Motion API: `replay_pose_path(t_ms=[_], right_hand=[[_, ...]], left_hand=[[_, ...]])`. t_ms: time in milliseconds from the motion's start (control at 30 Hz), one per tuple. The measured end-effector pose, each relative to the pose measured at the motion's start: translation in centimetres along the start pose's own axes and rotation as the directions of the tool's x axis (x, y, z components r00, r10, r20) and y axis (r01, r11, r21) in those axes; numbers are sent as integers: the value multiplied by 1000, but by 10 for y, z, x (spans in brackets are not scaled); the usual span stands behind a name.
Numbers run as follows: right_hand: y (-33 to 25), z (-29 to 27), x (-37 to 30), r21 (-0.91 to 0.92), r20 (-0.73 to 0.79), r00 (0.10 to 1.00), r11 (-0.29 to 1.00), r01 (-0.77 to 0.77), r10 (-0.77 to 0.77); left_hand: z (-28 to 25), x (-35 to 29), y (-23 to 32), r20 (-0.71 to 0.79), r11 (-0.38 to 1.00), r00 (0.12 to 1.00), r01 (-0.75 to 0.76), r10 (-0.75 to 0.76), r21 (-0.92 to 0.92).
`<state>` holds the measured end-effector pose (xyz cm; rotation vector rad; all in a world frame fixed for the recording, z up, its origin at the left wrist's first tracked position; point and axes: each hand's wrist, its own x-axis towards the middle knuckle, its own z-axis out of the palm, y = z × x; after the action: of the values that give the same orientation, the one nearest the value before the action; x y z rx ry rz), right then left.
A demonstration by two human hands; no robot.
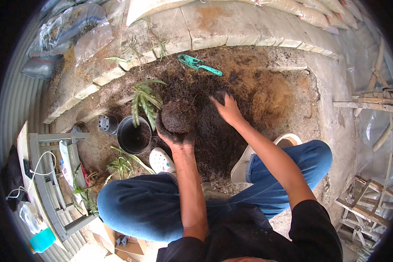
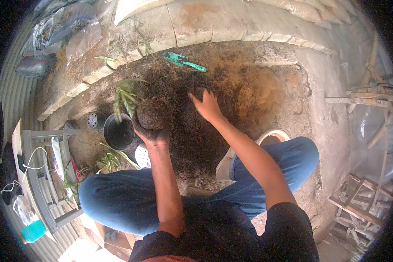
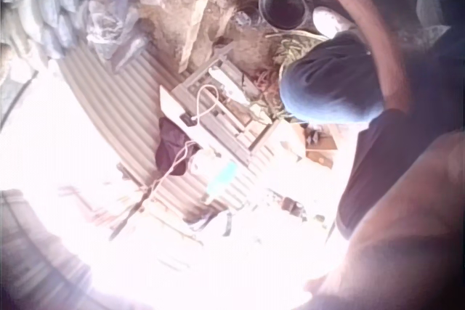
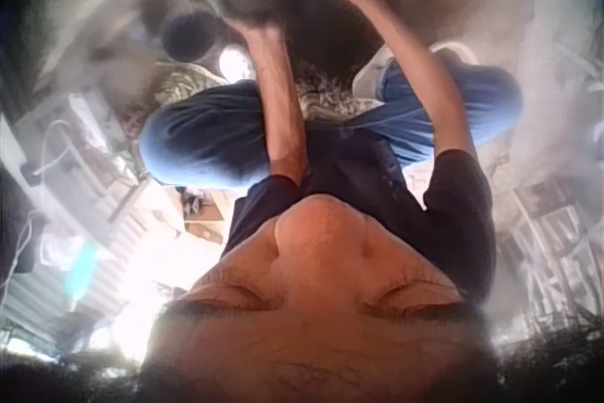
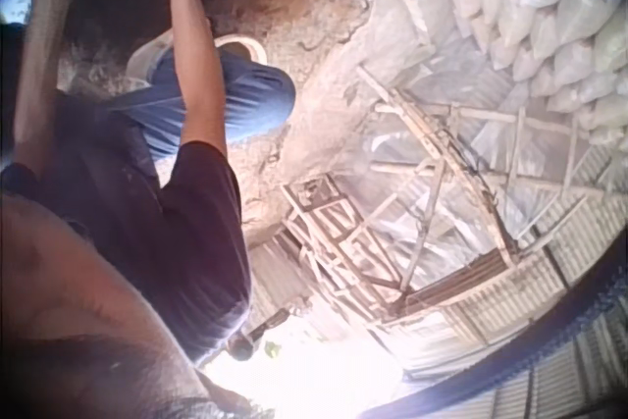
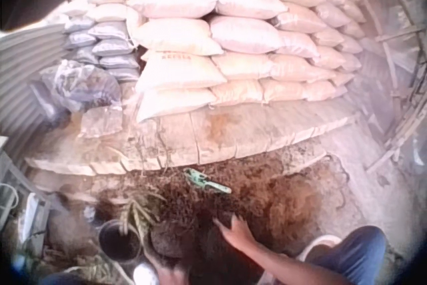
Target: The person sits on the ground and packs soil around the root ball of a small plant using both hands. They repeatedly scoop soil from a pile and press it firmly around the roots to form a compact ball, occasionally rotating the plant to ensure even coverage.
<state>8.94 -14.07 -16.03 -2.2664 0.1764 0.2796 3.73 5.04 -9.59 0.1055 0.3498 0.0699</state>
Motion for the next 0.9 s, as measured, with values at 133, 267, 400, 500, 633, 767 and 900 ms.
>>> replay_pose_path(t_ms=[133, 267, 400, 500, 633, 767, 900], right_hand=[[66, 44, 1, -226, 115, 956, 945, -238, 269], [127, 88, -32, -367, -90, 981, 910, -194, 173], [159, 124, -79, -442, -180, 975, 875, -199, 131], [163, 146, -91, -369, -160, 973, 905, -212, 163], [156, 168, -105, -437, -181, 976, 879, -189, 120], [137, 186, -91, -423, -5, 994, 901, -98, 106], [115, 193, -70, -360, 93, 982, 914, 188, -165]], left_hand=[[10, -3, 6, -61, 999, 997, -47, 46, -6], [4, -1, 4, -126, 995, 987, -96, 100, 32], [-4, 9, 5, -137, 990, 982, -117, 127, 84], [-17, 13, 5, -161, 994, 982, -96, 102, 44], [-25, 11, 8, -203, 989, 970, -118, 133, 86], [-32, 14, 13, -239, 971, 948, -172, 209, 167], [-29, 16, 15, -323, 977, 928, -141, 188, 163]])
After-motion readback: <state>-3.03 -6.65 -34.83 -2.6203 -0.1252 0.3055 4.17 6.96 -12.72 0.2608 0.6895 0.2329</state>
